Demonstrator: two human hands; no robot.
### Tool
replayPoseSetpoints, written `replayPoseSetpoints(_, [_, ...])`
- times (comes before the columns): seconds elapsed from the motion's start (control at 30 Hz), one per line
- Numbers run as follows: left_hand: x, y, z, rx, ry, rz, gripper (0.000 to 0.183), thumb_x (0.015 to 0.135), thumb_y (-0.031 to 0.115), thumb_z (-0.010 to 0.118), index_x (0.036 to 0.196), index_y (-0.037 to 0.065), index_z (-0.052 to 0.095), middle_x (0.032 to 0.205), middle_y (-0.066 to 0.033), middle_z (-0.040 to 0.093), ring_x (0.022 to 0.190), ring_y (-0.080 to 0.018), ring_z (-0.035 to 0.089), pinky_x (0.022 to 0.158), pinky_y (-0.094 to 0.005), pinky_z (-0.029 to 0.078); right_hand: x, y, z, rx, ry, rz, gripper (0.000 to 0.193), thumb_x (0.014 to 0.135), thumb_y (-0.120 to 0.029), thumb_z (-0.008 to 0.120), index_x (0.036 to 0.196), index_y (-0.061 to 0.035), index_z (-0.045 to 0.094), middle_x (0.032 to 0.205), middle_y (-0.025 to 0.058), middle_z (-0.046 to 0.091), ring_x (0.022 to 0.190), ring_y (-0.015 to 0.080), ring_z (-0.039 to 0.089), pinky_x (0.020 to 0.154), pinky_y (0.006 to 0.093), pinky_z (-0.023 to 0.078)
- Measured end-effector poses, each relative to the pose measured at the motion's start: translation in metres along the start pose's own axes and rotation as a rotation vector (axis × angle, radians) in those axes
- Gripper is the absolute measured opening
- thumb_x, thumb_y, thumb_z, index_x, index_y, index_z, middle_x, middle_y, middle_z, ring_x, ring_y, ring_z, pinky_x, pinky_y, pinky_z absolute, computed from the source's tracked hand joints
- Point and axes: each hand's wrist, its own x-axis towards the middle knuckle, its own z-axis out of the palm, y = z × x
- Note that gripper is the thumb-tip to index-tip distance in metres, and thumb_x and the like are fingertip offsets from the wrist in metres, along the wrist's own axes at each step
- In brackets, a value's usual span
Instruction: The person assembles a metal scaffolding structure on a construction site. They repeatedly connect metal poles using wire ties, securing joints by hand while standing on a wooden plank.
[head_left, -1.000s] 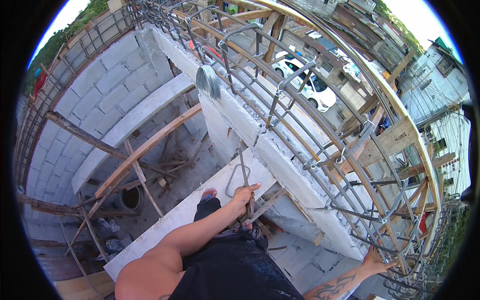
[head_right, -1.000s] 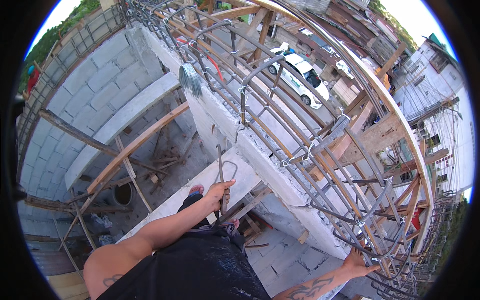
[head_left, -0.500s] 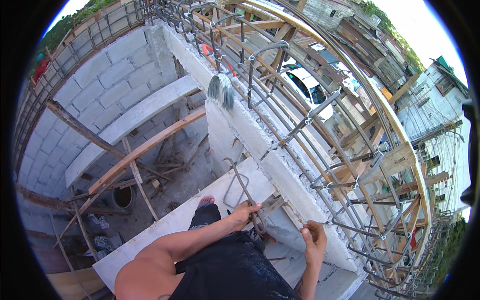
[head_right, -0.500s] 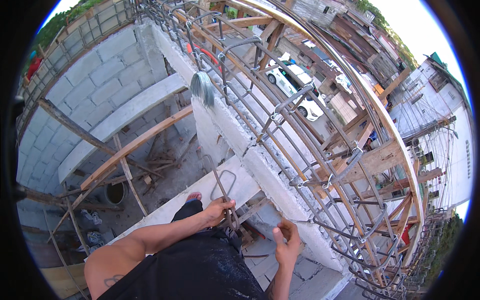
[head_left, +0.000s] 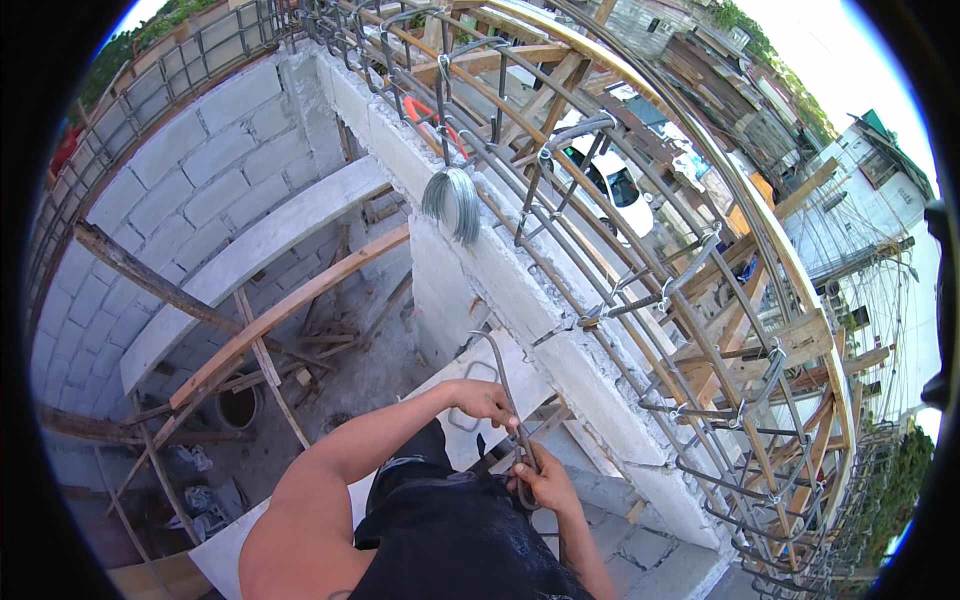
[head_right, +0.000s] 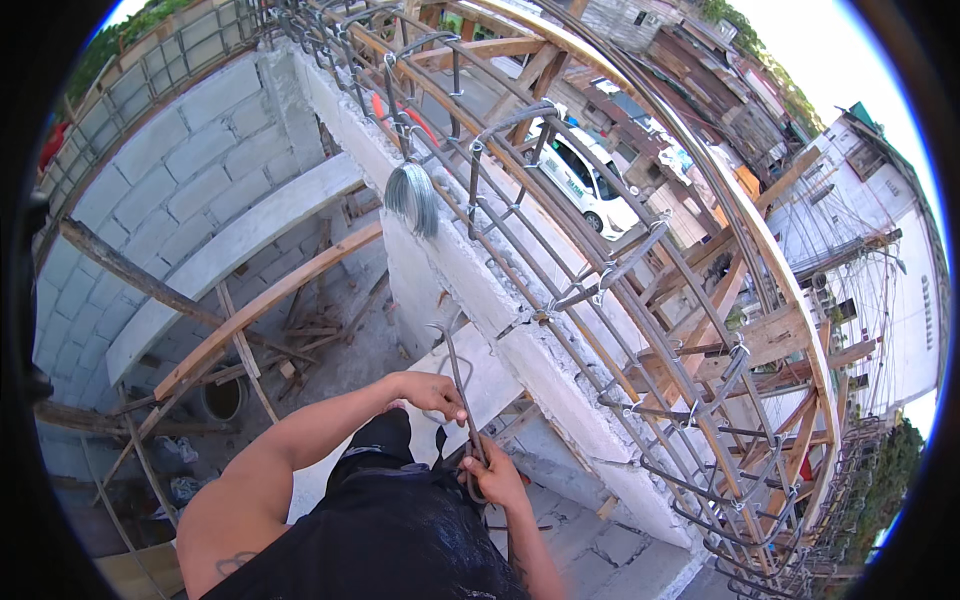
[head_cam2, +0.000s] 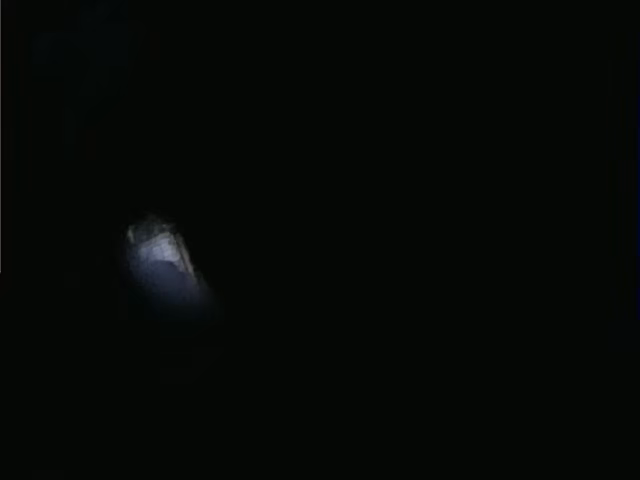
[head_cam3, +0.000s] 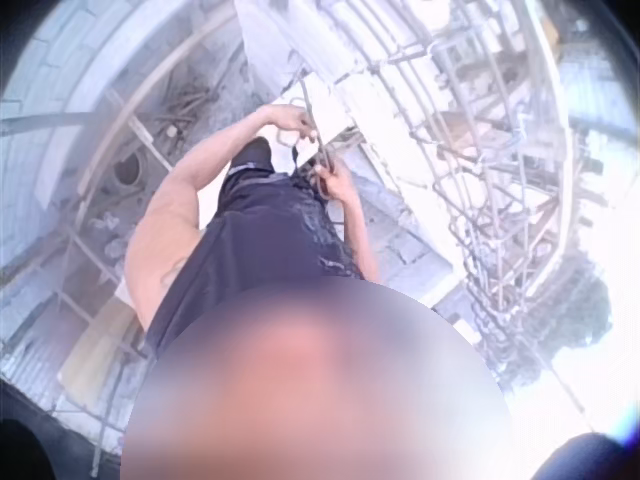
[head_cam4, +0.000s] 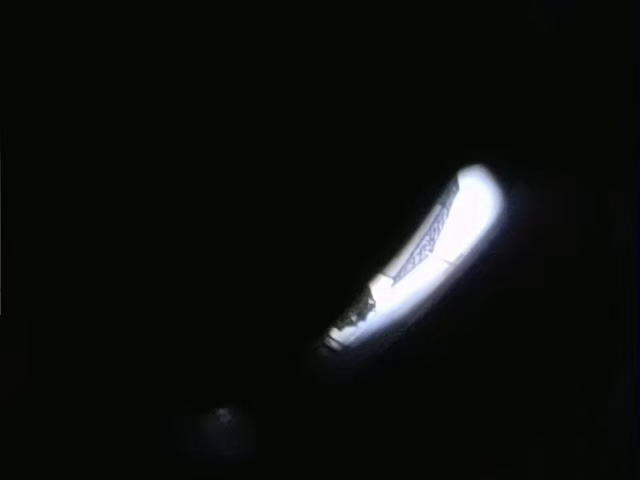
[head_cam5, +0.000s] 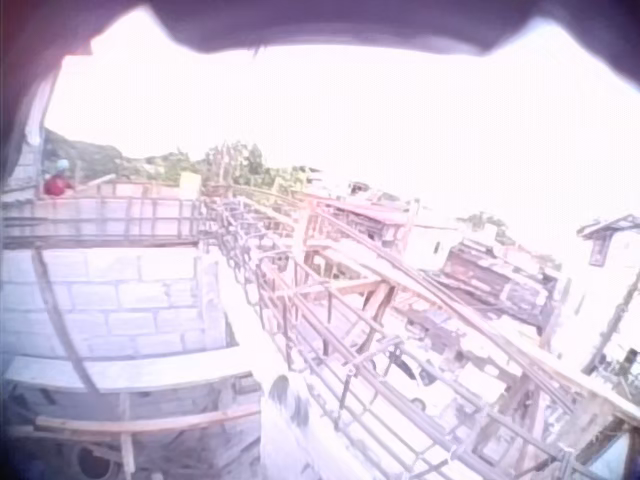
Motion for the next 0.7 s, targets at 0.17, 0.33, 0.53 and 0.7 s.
replayPoseSetpoints(0.17, [-0.023, -0.015, -0.108, -0.241, 0.562, -0.163, 0.045, 0.087, 0.040, 0.064, 0.077, -0.004, 0.067, 0.070, -0.0118, 0.066, 0.055, -0.0156, 0.060, 0.054, -0.0275, 0.049, -0.016, 0.024, -0.002, -0.012, 0.299, -0.016, 0.040, 0.090, -0.001, 0.052, 0.128, 0.0011, 0.043, 0.083, 0.0094, 0.060, 0.066, 0.0168, 0.062, 0.063, 0.0284, 0.049])
replayPoseSetpoints(0.33, [-0.037, -0.023, -0.222, -0.043, 1.872, 0.108, 0.029, 0.078, 0.029, 0.069, 0.082, 0.001, 0.069, 0.068, -0.0093, 0.066, 0.063, -0.0215, 0.063, 0.063, -0.0354, 0.049, -0.054, 0.039, -0.014, 0.051, 0.493, 0.057, 0.041, 0.086, 0.002, 0.053, 0.126, 0.0049, 0.043, 0.079, 0.0120, 0.061, 0.060, 0.0192, 0.062, 0.058, 0.0293, 0.049])
replayPoseSetpoints(0.53, [-0.030, -0.011, -0.264, 0.056, 1.936, -0.087, 0.026, 0.076, 0.032, 0.070, 0.088, 0.008, 0.071, 0.079, -0.0100, 0.069, 0.075, -0.0286, 0.066, 0.071, -0.0398, 0.048, -0.070, 0.052, 0.007, 0.116, 0.553, 0.202, 0.037, 0.084, 0.003, 0.053, 0.121, 0.0079, 0.046, 0.077, 0.0138, 0.061, 0.058, 0.0213, 0.063, 0.056, 0.0307, 0.050])
replayPoseSetpoints(0.7, [-0.037, -0.002, -0.257, 0.093, 1.916, -0.067, 0.025, 0.075, 0.032, 0.070, 0.085, 0.009, 0.071, 0.079, -0.0095, 0.070, 0.076, -0.0285, 0.066, 0.071, -0.0388, 0.049, -0.064, 0.046, 0.021, 0.101, 0.609, 0.260, 0.037, 0.082, 0.003, 0.053, 0.118, 0.0069, 0.048, 0.079, 0.0147, 0.062, 0.058, 0.0209, 0.063, 0.057, 0.0312, 0.051])
